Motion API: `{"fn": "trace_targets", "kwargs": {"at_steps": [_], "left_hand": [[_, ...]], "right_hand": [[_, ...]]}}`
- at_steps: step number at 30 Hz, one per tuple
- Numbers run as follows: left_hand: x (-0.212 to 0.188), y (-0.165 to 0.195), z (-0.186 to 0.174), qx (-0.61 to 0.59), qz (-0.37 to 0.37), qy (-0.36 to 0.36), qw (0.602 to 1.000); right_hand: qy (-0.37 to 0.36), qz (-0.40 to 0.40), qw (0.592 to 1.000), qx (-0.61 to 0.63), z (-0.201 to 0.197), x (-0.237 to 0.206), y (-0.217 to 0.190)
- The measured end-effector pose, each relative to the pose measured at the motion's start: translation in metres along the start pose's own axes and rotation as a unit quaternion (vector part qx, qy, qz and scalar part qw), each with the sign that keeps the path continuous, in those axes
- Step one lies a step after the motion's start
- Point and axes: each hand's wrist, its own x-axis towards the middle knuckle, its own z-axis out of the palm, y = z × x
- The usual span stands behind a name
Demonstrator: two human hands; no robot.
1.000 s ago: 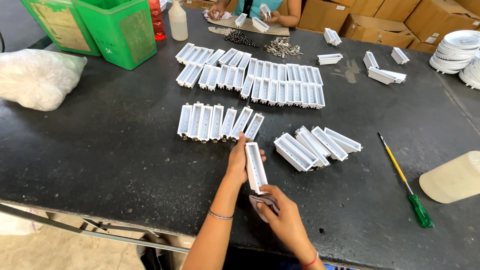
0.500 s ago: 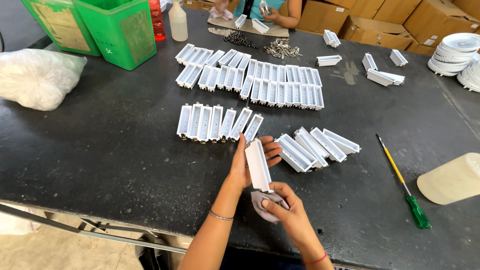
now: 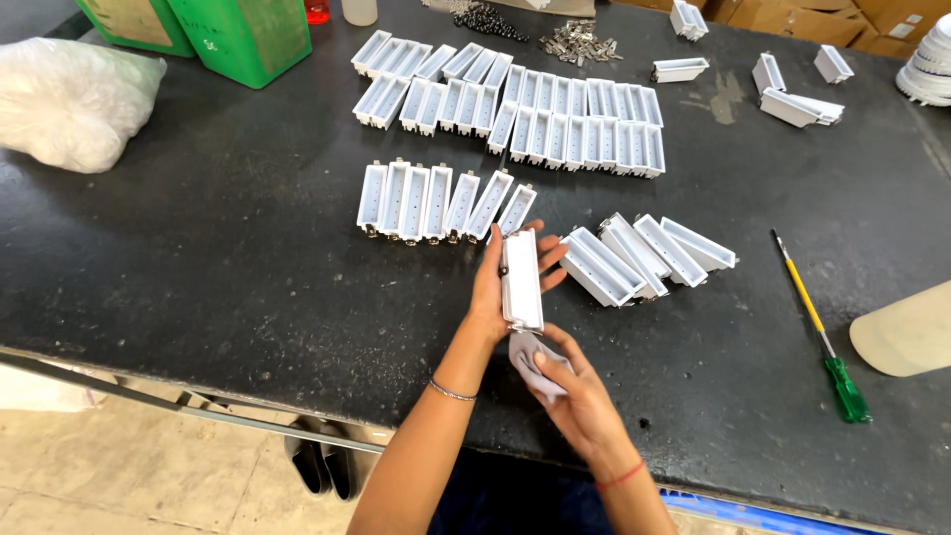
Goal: The person wipes the interior of white plastic rectangular parts with a cloth, occasionally applying liquid from a bottle. They handle the parts one at a time, turning them over and placing them back on the table after cleaning.
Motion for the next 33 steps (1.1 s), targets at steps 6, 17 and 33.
{"fn": "trace_targets", "kwargs": {"at_steps": [6,17,33], "left_hand": [[0.001,0.011,-0.004,0.025,0.022,-0.030,0.999],[-0.009,0.006,0.004,0.119,-0.040,-0.029,0.992],[-0.007,0.007,0.002,0.113,-0.027,-0.055,0.992]], "right_hand": [[0.027,-0.121,0.958,-0.258,-0.003,-0.018,-0.045],[0.055,-0.514,0.609,-0.602,0.057,0.052,-0.082],[0.046,-0.483,0.619,-0.618,0.048,0.040,-0.061]]}}
